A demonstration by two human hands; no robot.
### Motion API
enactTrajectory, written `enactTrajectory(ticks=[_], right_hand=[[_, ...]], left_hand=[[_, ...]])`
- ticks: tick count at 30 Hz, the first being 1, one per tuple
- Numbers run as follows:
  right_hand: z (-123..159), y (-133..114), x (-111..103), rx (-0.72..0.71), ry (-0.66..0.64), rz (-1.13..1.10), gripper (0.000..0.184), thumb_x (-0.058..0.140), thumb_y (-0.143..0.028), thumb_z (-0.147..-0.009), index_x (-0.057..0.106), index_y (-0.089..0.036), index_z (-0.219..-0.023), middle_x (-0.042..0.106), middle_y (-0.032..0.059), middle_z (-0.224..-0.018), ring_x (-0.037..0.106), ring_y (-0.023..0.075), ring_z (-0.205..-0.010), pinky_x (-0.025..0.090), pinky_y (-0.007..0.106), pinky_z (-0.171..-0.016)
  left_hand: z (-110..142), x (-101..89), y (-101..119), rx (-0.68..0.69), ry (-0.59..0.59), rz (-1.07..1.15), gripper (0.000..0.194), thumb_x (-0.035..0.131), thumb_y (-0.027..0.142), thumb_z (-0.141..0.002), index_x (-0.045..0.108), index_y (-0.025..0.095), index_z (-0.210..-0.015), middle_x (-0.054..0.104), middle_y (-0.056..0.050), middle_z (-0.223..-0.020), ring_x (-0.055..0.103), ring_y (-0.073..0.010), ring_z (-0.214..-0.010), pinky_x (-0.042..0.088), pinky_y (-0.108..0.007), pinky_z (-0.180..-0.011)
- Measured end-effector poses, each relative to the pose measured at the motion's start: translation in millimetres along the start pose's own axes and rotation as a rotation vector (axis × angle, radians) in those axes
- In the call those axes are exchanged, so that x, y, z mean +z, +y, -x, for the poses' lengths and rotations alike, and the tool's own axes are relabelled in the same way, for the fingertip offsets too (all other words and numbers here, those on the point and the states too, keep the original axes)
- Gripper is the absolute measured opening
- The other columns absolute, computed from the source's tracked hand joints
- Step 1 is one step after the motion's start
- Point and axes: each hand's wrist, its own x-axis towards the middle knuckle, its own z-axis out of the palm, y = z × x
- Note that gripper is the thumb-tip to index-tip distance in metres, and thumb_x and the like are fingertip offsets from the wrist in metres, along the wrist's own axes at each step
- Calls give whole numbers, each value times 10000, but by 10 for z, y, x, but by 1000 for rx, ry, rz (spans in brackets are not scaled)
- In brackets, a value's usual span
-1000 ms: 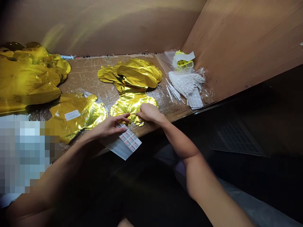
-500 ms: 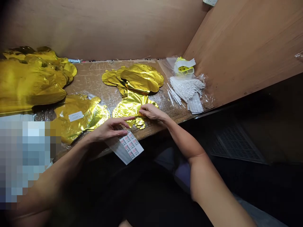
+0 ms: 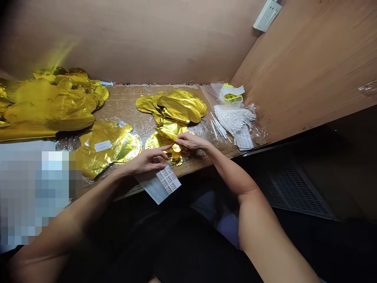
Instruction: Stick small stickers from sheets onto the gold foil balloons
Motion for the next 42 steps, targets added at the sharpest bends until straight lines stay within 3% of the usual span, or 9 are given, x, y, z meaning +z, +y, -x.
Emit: enactTrajectory(ticks=[4, 8, 11, 15, 19, 22, 27, 36, 42], right_hand=[[-93, -124, -702, 175, 331, 238, 298, 632, -310, -1002, 587, -159, -749, 588, -19, -707, 444, 96, -672, 315, 261, -661], [-32, -249, -1260, 341, 878, 414, 212, 460, -129, -1071, 639, -25, -1025, 700, 204, -1088, 534, 122, -899, 331, 307, -772], [140, -376, -885, 255, 848, 432, 203, 539, -173, -1055, 660, -38, -1149, 706, 213, -1140, 581, 180, -940, 385, 312, -783], [433, -493, 167, 23, 348, 111, 233, 661, -339, -1004, 762, -149, -1092, 759, 46, -899, 642, 165, -780, 468, 289, -730], [590, -491, 721, -67, 439, -100, 241, 642, -336, -1005, 807, -176, -1077, 800, 46, -978, 709, 181, -871, 513, 299, -806], [592, -432, 797, -54, 580, -214, 227, 692, -345, -962, 821, -178, -1045, 813, 51, -967, 726, 193, -863, 545, 307, -794], [577, -347, 843, -21, 656, -317, 261, 704, -370, -943, 814, -181, -1085, 821, 55, -975, 742, 201, -843, 572, 315, -757], [420, -502, 766, -82, 647, 306, 151, 659, -286, -1024, 774, -193, -1053, 786, 90, -1034, 711, 234, -966, 500, 362, -890], [332, -546, 829, -62, 661, 354, 117, 660, -236, -1020, 709, -201, -919, 736, 63, -951, 649, 212, -899, 447, 343, -847]], left_hand=[[-40, 58, -131, -47, -18, -44, 345, 784, 453, -884, 769, 236, -1152, 571, -174, -1607, 603, -359, -1441, 526, -462, -1128], [-23, 41, -89, -67, 242, 84, 535, 818, 447, -865, 681, 211, -1325, 683, -170, -1469, 692, -325, -1311, 575, -434, -1066], [-8, 32, -12, -21, 433, 173, 568, 822, 417, -878, 632, 207, -1371, 660, -167, -1485, 655, -309, -1355, 617, -369, -969], [0, 67, 34, 26, 566, 168, 590, 833, 362, -876, 617, 227, -1409, 645, -149, -1509, 719, -271, -1225, 636, -348, -903], [-19, 104, 20, 37, 635, 214, 633, 873, 342, -834, 602, 221, -1393, 669, -150, -1491, 760, -243, -1101, 639, -333, -858], [-42, 91, 16, -67, 644, 378, 755, 921, 411, -772, 568, 196, -1403, 746, -155, -1366, 785, -231, -944, 647, -336, -789], [-30, 33, 40, -302, 415, 510, 539, 876, 584, -780, 763, 124, -1039, 832, -114, -969, 774, -249, -816, 629, -332, -734], [2, 72, -16, -257, 429, 386, 433, 837, 523, -835, 794, 131, -1014, 814, -68, -934, 700, -185, -746, 542, -257, -662], [6, 58, 16, -206, 440, 297, 369, 809, 480, -854, 784, 131, -974, 774, -42, -861, 645, -157, -708, 500, -241, -642]])
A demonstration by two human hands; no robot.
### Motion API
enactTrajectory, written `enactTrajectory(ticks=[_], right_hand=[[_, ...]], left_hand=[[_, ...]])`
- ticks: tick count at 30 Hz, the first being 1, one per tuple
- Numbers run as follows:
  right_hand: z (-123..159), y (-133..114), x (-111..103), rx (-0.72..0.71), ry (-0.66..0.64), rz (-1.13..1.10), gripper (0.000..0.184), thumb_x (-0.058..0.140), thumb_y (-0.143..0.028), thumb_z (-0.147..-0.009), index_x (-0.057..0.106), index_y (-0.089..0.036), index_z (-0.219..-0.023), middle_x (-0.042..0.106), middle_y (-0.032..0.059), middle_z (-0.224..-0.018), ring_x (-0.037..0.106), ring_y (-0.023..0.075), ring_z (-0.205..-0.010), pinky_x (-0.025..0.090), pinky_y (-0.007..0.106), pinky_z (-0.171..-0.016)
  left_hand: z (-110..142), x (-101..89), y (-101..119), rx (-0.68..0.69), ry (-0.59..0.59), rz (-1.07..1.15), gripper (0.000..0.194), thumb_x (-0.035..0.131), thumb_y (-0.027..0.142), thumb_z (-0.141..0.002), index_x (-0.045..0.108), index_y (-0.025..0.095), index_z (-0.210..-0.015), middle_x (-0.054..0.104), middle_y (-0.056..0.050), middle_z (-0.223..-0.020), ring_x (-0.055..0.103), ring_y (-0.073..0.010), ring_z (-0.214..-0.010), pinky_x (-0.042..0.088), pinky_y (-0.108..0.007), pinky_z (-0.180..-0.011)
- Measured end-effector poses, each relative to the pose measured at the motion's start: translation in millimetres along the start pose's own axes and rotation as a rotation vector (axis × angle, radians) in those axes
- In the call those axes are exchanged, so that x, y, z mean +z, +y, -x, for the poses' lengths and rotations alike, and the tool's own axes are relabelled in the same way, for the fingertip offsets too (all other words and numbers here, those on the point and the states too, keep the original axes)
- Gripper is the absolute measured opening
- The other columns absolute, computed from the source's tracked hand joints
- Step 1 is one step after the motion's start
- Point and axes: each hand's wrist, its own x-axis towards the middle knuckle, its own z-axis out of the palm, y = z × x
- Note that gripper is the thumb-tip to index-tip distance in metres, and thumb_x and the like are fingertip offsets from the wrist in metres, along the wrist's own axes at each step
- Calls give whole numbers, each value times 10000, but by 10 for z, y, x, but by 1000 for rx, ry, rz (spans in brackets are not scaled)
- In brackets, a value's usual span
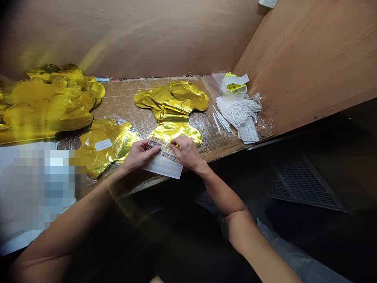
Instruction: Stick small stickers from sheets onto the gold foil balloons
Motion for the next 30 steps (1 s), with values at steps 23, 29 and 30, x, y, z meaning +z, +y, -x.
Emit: enactTrajectory(ticks=[23, 29, 30], right_hand=[[-108, -268, 170, -134, -16, 235, 276, 506, -289, -1090, 692, -209, -901, 692, 95, -946, 575, 248, -965, 363, 401, -901], [-249, 167, -162, 133, -143, -215, 178, 559, -290, -974, 625, -190, -842, 653, 23, -825, 559, 165, -767, 426, 304, -736], [-300, 263, -212, 173, -218, -225, 183, 568, -290, -946, 617, -188, -802, 630, 4, -773, 533, 150, -720, 403, 287, -689]], left_hand=[[40, 60, 50, 60, -16, -224, 345, 730, 471, -878, 641, 164, -748, 562, 27, -653, 472, -117, -609, 366, -235, -558], [37, -49, -9, 44, -137, -327, 319, 726, 430, -856, 802, 180, -1039, 813, -51, -946, 722, -231, -827, 543, -283, -728], [37, -68, -10, 49, -146, -361, 353, 739, 408, -834, 809, 189, -1102, 831, -71, -1083, 751, -261, -918, 567, -304, -797]])
